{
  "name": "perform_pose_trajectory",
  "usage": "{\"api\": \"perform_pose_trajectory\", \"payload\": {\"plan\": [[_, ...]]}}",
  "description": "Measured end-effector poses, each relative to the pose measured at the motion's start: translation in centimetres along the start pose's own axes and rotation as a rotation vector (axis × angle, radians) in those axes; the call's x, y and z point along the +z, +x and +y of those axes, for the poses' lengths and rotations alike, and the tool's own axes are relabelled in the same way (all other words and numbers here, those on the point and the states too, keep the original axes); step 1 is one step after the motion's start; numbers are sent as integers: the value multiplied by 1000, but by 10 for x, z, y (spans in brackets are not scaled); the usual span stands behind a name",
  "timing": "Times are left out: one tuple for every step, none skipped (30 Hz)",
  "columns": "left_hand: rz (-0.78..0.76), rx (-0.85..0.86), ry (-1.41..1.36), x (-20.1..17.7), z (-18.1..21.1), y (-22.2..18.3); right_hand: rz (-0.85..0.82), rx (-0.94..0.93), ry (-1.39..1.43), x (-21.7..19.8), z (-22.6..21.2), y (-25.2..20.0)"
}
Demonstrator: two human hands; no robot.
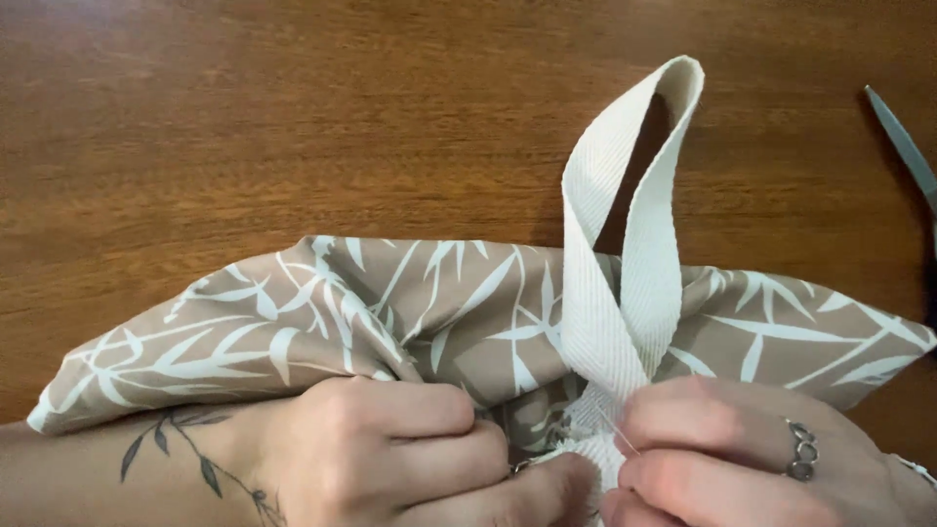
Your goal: Hand sewing a strap onto a fabric bag, cutting the thread with scissors, and pouring water from a thermos into a cup.
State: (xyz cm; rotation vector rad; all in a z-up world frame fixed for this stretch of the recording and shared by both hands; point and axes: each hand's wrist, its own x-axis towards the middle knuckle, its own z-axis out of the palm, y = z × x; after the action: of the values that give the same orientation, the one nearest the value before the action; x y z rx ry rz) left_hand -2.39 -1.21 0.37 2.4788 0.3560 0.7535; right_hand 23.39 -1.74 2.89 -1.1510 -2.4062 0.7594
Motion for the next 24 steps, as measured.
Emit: {"api": "perform_pose_trajectory", "payload": {"plan": [[1, -2, -1, 3, -1, -1, -3, 0, 0, 0, 7, -2], [34, -4, 32, 6, -2, -2, -28, -95, 32, 0, 14, -4], [66, -6, 66, 9, -2, -3, -53, -189, 66, -1, 22, -6], [66, -7, 64, 6, -2, -3, -54, -188, 67, 1, 22, -7], [18, -31, 62, 3, -2, -3, -15, -197, 45, 3, 22, -9], [-30, -53, 59, 0, -2, -3, 24, -206, 22, 5, 22, -10], [-30, -54, 57, 1, -2, -3, 23, -205, 23, 3, 23, -10], [-6, -60, 95, 2, -2, -3, 1, -235, 6, 2, 23, -9], [18, -65, 133, 3, -2, -3, -20, -263, -11, 0, 24, -9], [18, -66, 130, 2, -3, -3, -22, -261, -10, -1, 21, -9], [-3, -62, 133, 1, -3, -2, -40, -208, -6, -3, 17, -8], [-24, -57, 135, 0, -3, -2, -59, -155, -3, -4, 14, -7], [-25, -57, 135, 2, -3, -3, -59, -155, -3, -3, 16, -6], [-14, -37, 71, 3, -3, -4, -40, -223, -19, -1, 18, -5], [-4, -18, 5, 5, -3, -4, -21, -289, -33, 0, 20, -4], [-5, -18, 3, 7, -3, -4, -21, -287, -33, -1, 22, -5], [17, -7, 29, 9, -4, -5, -68, -295, -10, -3, 25, -5], [39, 4, 55, 10, -4, -5, -115, -302, 12, -4, 28, -6], [38, 5, 53, 8, -3, -4, -115, -301, 13, -4, 30, -7], [7, -25, 48, 5, -2, -3, -119, -337, 15, -4, 32, -7], [-23, -56, 44, 3, -2, -2, -124, -375, 17, -4, 34, -7], [-24, -55, 44, 4, -2, -3, -123, -375, 17, -3, 35, -8], [-12, -47, 53, 6, -3, -4, -132, -394, 7, -3, 36, -8], [0, -39, 62, 7, -3, -5, -140, -413, -3, -3, 37, -8]]}}
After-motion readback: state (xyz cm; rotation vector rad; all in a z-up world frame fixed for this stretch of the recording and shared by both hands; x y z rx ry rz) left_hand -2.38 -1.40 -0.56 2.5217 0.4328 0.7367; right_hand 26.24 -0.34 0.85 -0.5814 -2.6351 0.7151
